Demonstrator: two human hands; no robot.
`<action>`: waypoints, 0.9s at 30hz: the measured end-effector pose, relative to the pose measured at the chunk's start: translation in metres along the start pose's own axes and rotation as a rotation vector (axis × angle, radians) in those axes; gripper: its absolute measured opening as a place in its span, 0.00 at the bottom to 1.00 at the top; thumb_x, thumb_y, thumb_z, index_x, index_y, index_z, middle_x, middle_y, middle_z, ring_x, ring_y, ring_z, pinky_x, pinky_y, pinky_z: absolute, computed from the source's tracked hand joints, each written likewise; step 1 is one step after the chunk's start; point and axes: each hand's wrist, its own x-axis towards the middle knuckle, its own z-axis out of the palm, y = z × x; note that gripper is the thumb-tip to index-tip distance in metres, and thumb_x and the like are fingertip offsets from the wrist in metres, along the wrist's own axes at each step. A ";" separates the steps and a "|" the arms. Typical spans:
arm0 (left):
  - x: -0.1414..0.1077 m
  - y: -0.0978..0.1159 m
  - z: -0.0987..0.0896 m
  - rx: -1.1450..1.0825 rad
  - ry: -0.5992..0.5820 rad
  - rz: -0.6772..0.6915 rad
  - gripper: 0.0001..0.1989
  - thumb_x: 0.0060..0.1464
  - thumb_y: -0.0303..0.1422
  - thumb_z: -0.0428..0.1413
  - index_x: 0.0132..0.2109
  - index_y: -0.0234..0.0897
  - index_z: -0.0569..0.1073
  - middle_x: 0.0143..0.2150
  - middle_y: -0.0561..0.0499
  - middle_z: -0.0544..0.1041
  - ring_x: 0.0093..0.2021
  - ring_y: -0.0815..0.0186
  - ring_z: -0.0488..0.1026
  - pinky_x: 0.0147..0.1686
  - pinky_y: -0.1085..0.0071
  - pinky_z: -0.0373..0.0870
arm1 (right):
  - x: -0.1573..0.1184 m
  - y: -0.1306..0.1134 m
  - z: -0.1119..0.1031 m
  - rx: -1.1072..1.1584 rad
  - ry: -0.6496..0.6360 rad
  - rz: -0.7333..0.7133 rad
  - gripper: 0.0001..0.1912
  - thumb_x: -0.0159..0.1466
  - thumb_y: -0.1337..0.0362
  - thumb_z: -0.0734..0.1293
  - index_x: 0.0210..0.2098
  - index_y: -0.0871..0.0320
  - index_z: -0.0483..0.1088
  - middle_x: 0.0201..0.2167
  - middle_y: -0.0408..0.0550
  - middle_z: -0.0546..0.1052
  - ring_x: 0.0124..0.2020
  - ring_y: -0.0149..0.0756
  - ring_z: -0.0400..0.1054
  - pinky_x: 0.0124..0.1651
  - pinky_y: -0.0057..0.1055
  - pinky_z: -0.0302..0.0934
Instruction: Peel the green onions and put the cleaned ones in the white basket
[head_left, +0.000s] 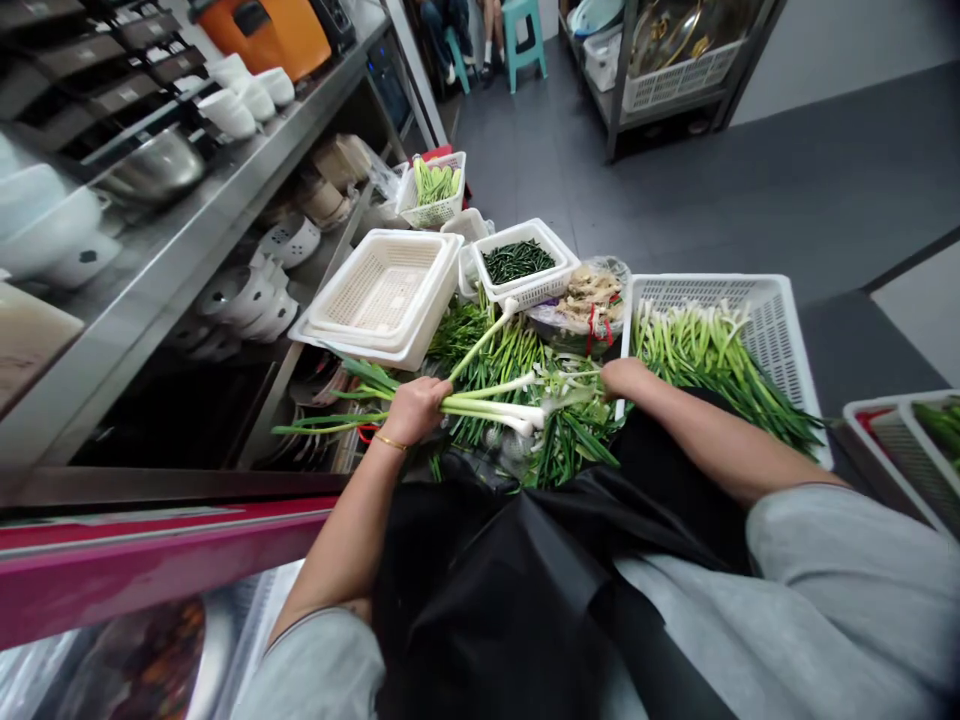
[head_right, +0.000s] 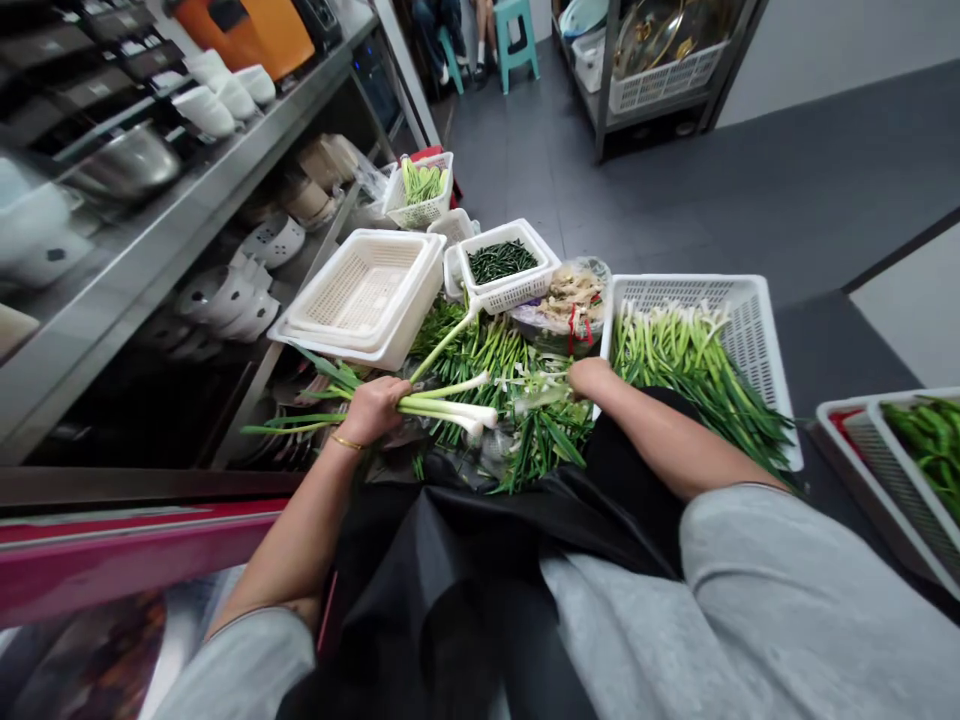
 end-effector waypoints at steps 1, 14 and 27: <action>0.001 0.005 0.000 -0.005 0.008 0.022 0.05 0.50 0.24 0.51 0.32 0.36 0.72 0.28 0.46 0.72 0.31 0.62 0.67 0.29 0.68 0.57 | 0.008 -0.006 0.016 -0.004 -0.004 -0.002 0.22 0.57 0.60 0.70 0.11 0.58 0.62 0.06 0.35 0.54 0.12 0.25 0.51 0.17 0.21 0.54; 0.007 0.040 -0.009 -0.069 -0.012 0.260 0.09 0.58 0.26 0.47 0.34 0.36 0.71 0.28 0.46 0.69 0.32 0.62 0.64 0.33 0.67 0.60 | 0.021 -0.066 0.112 0.589 -0.478 0.061 0.19 0.51 0.54 0.73 0.21 0.62 0.64 0.09 0.37 0.62 0.11 0.26 0.60 0.13 0.21 0.55; -0.012 -0.030 0.021 -0.123 -0.078 -0.052 0.06 0.45 0.27 0.52 0.33 0.37 0.73 0.30 0.46 0.74 0.33 0.61 0.70 0.30 0.71 0.60 | -0.084 -0.015 -0.016 0.637 -0.192 -0.010 0.25 0.66 0.49 0.49 0.17 0.54 0.48 0.09 0.36 0.46 0.08 0.21 0.42 0.12 0.20 0.47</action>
